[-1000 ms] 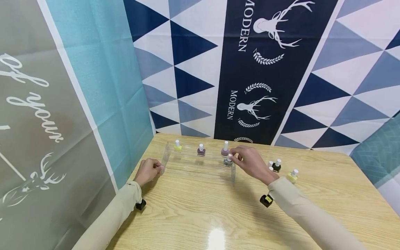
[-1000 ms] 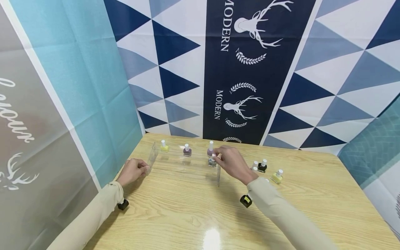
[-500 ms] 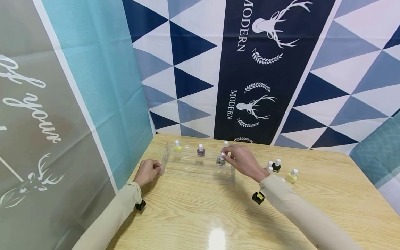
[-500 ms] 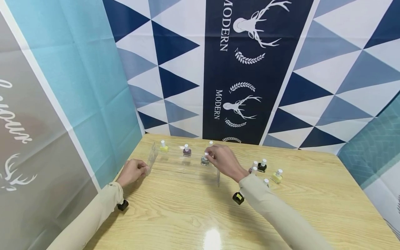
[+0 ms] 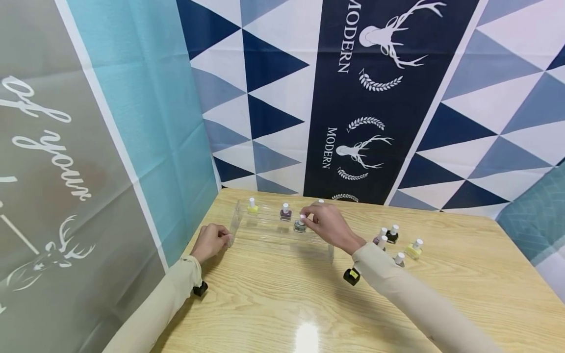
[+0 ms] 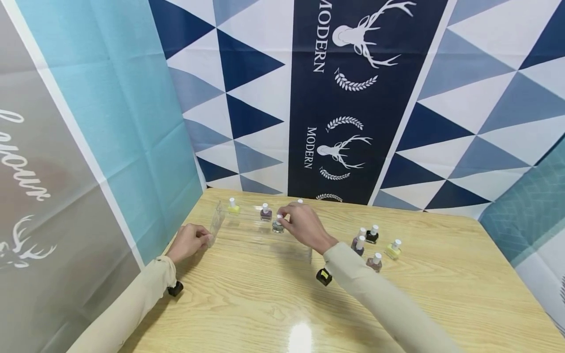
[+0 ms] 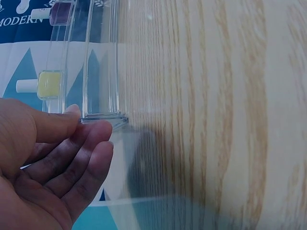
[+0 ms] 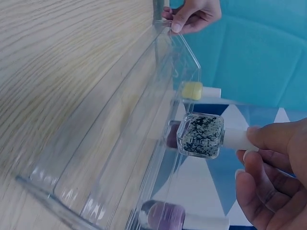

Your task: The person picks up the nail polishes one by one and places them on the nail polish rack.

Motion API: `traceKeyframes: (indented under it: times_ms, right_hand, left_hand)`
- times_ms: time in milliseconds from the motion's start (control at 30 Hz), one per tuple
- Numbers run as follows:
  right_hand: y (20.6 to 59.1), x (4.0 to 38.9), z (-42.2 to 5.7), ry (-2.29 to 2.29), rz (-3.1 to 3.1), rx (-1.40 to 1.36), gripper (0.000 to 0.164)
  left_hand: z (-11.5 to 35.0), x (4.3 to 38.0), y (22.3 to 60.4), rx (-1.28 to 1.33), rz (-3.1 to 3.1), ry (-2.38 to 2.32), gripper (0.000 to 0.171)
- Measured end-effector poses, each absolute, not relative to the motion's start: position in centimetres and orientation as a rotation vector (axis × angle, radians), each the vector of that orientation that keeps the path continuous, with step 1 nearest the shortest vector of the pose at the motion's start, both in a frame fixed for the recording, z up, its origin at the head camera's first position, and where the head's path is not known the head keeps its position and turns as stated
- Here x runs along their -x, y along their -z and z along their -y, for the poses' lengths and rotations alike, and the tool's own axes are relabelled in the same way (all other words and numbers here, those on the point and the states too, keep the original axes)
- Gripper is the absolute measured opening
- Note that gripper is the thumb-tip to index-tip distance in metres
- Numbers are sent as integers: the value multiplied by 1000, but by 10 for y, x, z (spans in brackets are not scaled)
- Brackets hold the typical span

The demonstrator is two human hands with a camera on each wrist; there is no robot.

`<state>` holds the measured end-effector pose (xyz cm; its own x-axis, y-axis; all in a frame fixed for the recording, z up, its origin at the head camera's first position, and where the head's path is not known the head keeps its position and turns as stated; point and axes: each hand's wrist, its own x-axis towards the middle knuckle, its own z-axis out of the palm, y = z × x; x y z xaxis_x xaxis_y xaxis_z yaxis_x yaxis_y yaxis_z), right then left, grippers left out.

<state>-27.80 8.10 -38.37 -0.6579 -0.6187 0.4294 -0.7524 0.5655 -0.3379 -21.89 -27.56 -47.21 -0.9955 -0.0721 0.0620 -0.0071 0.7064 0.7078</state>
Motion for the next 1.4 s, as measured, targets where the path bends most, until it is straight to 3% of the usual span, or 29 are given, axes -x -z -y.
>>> traceKeyframes:
  times_ms: [1400]
  right_hand:
    - [391, 281, -6, -740, 2442, -1235, 8]
  left_hand:
    - [274, 216, 474, -66, 2792, 1161, 15]
